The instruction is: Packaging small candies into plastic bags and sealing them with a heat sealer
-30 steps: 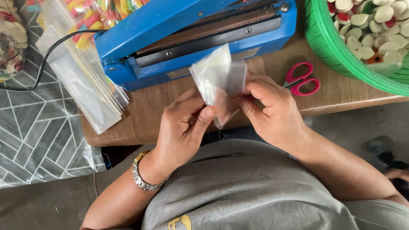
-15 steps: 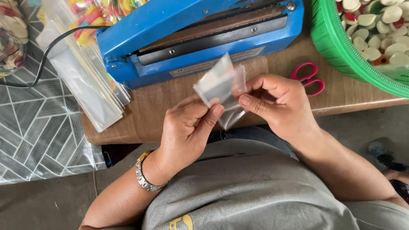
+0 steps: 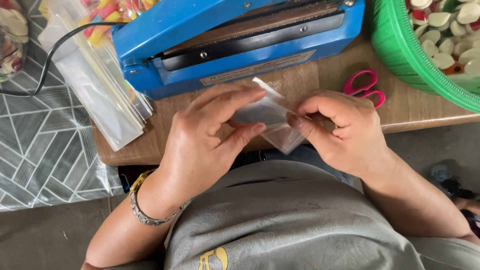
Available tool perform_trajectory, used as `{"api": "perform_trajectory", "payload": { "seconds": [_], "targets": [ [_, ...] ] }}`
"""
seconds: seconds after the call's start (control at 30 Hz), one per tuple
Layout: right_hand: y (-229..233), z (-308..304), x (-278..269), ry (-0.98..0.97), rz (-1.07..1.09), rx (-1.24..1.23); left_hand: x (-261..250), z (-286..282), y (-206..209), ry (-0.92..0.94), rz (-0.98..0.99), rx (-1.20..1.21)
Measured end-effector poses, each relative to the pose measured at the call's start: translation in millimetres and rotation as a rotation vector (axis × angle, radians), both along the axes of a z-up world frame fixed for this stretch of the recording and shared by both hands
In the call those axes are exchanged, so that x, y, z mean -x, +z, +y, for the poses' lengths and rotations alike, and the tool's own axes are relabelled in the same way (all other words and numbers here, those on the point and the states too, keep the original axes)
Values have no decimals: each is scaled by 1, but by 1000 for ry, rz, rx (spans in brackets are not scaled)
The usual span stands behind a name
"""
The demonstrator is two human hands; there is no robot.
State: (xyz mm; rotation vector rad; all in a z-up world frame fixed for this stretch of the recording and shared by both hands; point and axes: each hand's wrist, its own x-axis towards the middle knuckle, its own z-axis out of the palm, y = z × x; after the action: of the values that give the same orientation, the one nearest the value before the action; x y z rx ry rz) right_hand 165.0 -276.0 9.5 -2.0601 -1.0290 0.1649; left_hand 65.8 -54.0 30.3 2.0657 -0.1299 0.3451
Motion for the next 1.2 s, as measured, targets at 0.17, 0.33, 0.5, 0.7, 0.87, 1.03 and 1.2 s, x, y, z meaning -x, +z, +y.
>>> {"api": "perform_trajectory", "payload": {
  "seconds": [0.17,0.33,0.5,0.7,0.87,1.03,1.2],
  "targets": [
    [15,2,2,94,-33,-78,2,-7,-3,46,-127,-132],
    [13,-17,-6,131,272,-201,3,-4,-4,128,-79,102],
    [29,-24,-8,128,315,-52,6,-4,-4,85,-30,124],
    [39,-23,-8,181,129,-30,8,-6,-6,35,102,280],
    [40,-24,-8,211,58,-47,10,-6,-16,98,233,428],
    [38,-27,-8,221,41,-3,10,-8,-25,195,318,443],
    [32,-30,-7,200,8,49,12,-8,-24,133,316,561]
  ]
}}
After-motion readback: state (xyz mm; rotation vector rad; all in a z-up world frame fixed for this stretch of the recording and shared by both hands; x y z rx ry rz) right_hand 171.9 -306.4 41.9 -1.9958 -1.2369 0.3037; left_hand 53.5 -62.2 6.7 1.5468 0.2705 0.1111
